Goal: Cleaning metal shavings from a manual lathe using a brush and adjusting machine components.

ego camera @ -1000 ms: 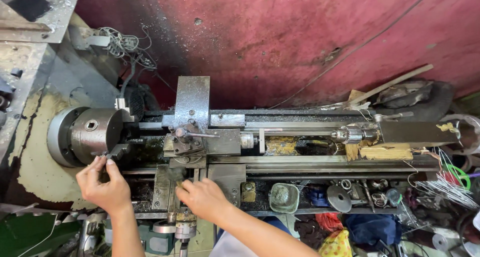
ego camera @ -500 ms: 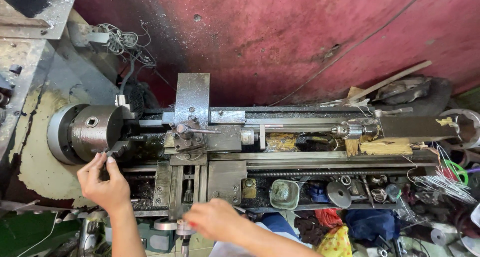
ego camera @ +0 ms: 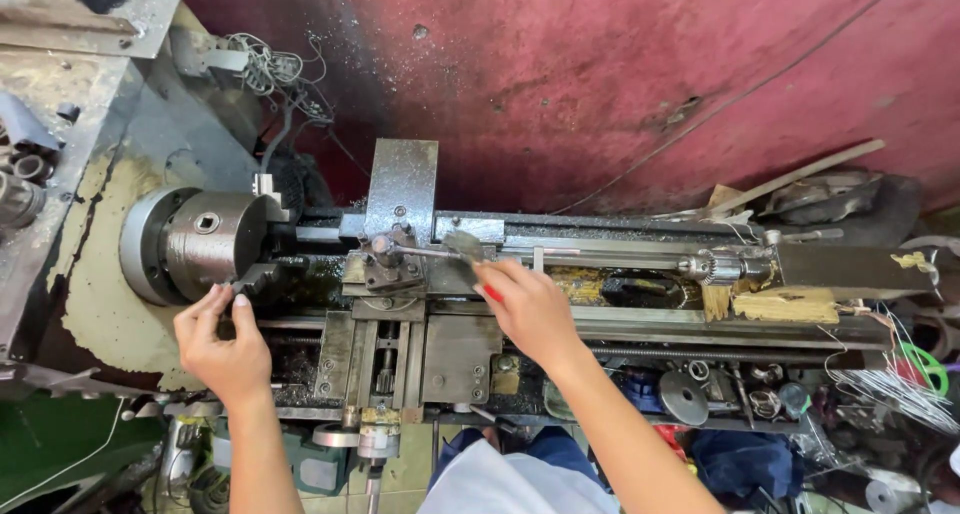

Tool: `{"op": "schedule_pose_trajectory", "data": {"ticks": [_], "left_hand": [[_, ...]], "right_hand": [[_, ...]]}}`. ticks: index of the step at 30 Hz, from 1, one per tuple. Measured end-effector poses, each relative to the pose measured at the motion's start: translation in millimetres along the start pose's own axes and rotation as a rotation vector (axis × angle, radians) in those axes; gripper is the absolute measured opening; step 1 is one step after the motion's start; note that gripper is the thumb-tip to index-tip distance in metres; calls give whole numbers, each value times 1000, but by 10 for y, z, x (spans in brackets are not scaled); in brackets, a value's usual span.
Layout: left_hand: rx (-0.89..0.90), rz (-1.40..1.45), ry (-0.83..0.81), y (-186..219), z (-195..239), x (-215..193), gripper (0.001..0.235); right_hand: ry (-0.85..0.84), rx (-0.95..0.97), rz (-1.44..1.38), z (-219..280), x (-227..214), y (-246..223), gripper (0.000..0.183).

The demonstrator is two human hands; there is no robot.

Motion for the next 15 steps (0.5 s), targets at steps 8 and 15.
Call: {"op": "schedule_pose_trajectory", "data": {"ticks": [8, 15], "left_hand": [[2, 5, -6, -7, -11, 3, 14], [23, -22, 58, -219, 67, 7, 18]], "right_hand": [[-206, -222, 182, -190, 506, -256, 21], [-376, -238, 196, 163, 364, -356, 24]]}}
Point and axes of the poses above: each hand's wrist, its own z-axis away from the middle knuckle, its own x-axis out of the palm, y = z × x, the point moved 10 cm from there along -z, towards the middle knuckle, and after that the axes turned 6 degrees about x, right-handed, at the moved point
